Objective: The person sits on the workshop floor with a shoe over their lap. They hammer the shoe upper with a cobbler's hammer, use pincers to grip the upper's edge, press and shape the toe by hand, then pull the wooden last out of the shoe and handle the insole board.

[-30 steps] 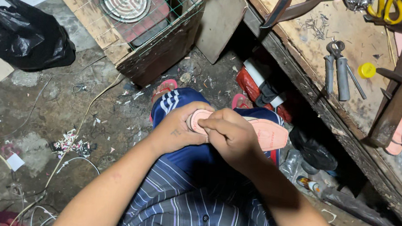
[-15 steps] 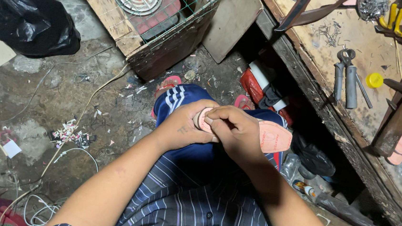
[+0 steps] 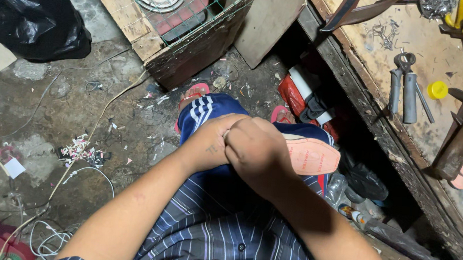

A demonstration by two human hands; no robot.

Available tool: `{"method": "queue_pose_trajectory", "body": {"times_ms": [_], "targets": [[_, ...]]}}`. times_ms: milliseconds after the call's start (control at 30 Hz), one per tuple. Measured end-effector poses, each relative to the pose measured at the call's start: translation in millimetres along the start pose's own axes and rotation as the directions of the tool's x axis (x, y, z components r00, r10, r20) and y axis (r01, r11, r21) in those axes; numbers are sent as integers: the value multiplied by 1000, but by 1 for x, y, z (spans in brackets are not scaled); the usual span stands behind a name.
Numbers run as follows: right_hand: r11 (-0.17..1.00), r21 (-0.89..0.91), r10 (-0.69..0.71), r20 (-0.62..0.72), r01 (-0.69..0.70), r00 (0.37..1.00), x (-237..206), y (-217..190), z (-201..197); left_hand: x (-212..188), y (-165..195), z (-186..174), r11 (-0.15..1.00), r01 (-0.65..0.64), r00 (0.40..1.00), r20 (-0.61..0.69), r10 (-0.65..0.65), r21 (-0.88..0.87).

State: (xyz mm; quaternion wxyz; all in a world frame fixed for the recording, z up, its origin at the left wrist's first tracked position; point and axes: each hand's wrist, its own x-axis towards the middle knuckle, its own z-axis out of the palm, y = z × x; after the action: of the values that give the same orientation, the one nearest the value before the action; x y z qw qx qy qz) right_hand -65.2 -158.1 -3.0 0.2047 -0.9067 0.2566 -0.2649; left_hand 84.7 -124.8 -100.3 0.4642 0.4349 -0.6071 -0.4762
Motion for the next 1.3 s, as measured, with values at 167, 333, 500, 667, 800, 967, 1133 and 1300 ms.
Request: {"method": "queue_pose_trajectory", "body": {"times_ms": [167, 333, 500, 667, 800, 967, 1133, 1300], "targets": [[998, 42, 41, 28, -42, 999, -1, 0, -2, -3, 2, 1, 984, 126, 992, 17, -125, -123], [968, 192, 172, -22, -165, 985, -8, 5, -9, -4, 7, -1, 942, 190, 982, 76, -176, -276], [953, 272, 146, -28, -133, 989, -9, 7, -9, -6, 6, -3, 950, 215, 975, 97, -198, -225], [980, 196, 48, -23, -43, 999, -8, 9, -5, -3, 5, -1, 964, 202, 979, 55, -195, -170], [988, 152, 16, -32, -11, 999, -5, 10, -2, -1, 6, -2, 977, 154, 988, 39, -149, -149], [980, 199, 21, 9, -22, 1000, -7, 11, -9, -2, 9, 0, 934, 235, 972, 91, -218, -269], [940, 321, 121, 9, -117, 993, -13, 12, -13, -6, 12, -2, 950, 222, 974, 90, -207, -221], [979, 204, 15, -6, -14, 1000, -9, 12, -5, -6, 8, -3, 933, 229, 973, 101, -209, -276]]}}
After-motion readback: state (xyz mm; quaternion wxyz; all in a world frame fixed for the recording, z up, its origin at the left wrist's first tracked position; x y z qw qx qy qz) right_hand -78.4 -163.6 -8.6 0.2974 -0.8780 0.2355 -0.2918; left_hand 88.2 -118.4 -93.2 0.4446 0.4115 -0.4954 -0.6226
